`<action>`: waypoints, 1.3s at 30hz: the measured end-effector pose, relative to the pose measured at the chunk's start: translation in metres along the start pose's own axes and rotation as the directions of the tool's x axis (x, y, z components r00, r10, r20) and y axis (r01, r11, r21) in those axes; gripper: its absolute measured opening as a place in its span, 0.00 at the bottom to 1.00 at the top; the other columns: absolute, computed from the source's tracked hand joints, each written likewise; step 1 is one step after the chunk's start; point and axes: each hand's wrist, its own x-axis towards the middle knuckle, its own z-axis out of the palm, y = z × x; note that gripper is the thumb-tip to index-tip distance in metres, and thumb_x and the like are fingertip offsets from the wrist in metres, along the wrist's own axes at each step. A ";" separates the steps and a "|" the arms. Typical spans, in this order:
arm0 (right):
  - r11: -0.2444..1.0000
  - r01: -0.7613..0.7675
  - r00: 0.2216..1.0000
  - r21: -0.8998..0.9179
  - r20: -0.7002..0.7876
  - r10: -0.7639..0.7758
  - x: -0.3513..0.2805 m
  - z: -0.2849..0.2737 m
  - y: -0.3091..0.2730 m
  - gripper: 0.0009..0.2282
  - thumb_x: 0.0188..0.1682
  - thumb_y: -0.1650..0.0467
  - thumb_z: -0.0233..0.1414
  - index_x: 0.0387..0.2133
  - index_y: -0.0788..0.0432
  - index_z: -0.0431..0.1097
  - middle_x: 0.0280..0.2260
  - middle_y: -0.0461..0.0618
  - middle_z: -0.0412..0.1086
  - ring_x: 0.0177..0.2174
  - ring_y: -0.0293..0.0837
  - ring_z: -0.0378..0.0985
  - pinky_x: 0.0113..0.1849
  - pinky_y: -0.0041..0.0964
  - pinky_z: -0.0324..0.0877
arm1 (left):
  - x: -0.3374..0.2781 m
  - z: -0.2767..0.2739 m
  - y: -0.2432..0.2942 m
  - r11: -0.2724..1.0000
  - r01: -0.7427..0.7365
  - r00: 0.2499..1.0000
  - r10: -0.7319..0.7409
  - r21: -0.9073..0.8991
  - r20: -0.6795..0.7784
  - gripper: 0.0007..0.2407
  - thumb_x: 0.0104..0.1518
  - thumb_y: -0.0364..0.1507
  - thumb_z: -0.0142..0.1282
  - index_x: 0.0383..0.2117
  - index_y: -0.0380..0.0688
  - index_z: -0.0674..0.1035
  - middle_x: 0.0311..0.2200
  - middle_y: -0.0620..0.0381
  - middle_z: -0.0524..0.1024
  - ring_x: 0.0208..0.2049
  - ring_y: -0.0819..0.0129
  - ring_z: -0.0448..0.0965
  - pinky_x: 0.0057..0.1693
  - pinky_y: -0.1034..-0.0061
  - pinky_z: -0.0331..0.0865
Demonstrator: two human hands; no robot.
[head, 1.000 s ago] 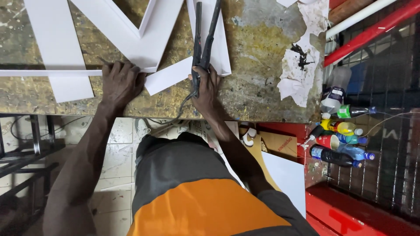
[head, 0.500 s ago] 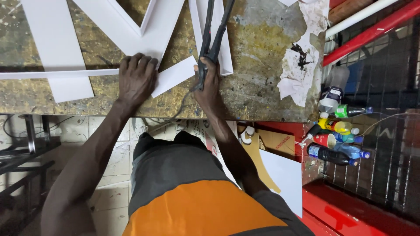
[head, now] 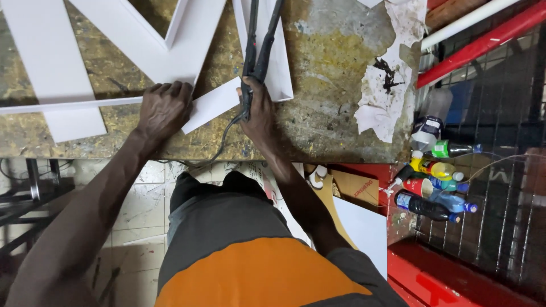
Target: Assembling a 3D letter by gluing foam strips to the edges of a letter cutout using a hot glue gun.
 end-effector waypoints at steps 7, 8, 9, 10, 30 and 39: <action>1.000 0.018 1.000 -0.022 -0.021 -0.018 0.012 -0.009 -0.013 0.14 0.63 0.66 0.59 0.60 0.53 0.71 0.42 0.52 0.78 0.40 0.58 0.88 0.35 0.43 0.83 | 0.007 -0.020 -0.002 0.999 -0.046 0.998 0.047 -0.016 0.046 0.06 0.63 0.34 0.66 0.35 0.50 0.80 0.30 0.55 0.83 0.34 0.56 0.90 0.43 0.69 0.81; 1.000 0.019 1.000 -0.023 -0.023 -0.019 0.011 -0.007 -0.012 0.15 0.64 0.66 0.59 0.62 0.52 0.71 0.42 0.51 0.78 0.40 0.58 0.88 0.35 0.44 0.83 | 0.007 -0.016 -0.004 0.999 -0.040 0.997 0.041 -0.016 0.064 0.07 0.62 0.34 0.67 0.35 0.50 0.80 0.31 0.55 0.83 0.33 0.56 0.89 0.42 0.68 0.80; 0.999 0.020 0.999 -0.025 -0.026 -0.021 0.008 -0.006 -0.011 0.16 0.64 0.66 0.58 0.63 0.51 0.70 0.42 0.50 0.78 0.40 0.57 0.88 0.35 0.44 0.83 | 0.007 -0.014 -0.006 0.999 -0.034 0.996 0.035 -0.016 0.083 0.08 0.61 0.34 0.69 0.35 0.50 0.80 0.31 0.55 0.83 0.33 0.55 0.89 0.41 0.67 0.80; 1.000 0.016 1.000 -0.027 -0.024 -0.017 0.009 -0.006 -0.010 0.16 0.64 0.66 0.58 0.63 0.51 0.70 0.42 0.50 0.78 0.40 0.57 0.88 0.35 0.44 0.83 | 0.007 -0.012 -0.006 0.999 -0.035 0.996 0.037 -0.020 0.086 0.08 0.61 0.34 0.69 0.35 0.50 0.80 0.31 0.55 0.83 0.33 0.55 0.89 0.41 0.67 0.80; 0.994 0.065 0.992 0.091 -0.117 -0.054 0.017 -0.010 -0.021 0.15 0.57 0.65 0.67 0.54 0.54 0.75 0.40 0.54 0.78 0.39 0.60 0.88 0.34 0.43 0.82 | -0.042 -0.007 -0.020 0.993 0.081 0.946 -0.049 0.089 -0.320 0.15 0.60 0.38 0.77 0.48 0.49 0.86 0.36 0.54 0.76 0.39 0.50 0.80 0.50 0.55 0.70; 0.871 -0.266 0.954 0.412 -0.017 0.299 0.005 -0.070 -0.017 0.26 0.61 0.61 0.62 0.71 0.46 0.62 0.59 0.62 0.76 0.54 0.63 0.85 0.51 0.49 0.85 | -0.048 0.007 -0.027 0.998 0.041 0.964 -0.030 0.039 -0.263 0.22 0.49 0.36 0.77 0.51 0.44 0.87 0.38 0.49 0.80 0.40 0.46 0.81 0.51 0.51 0.69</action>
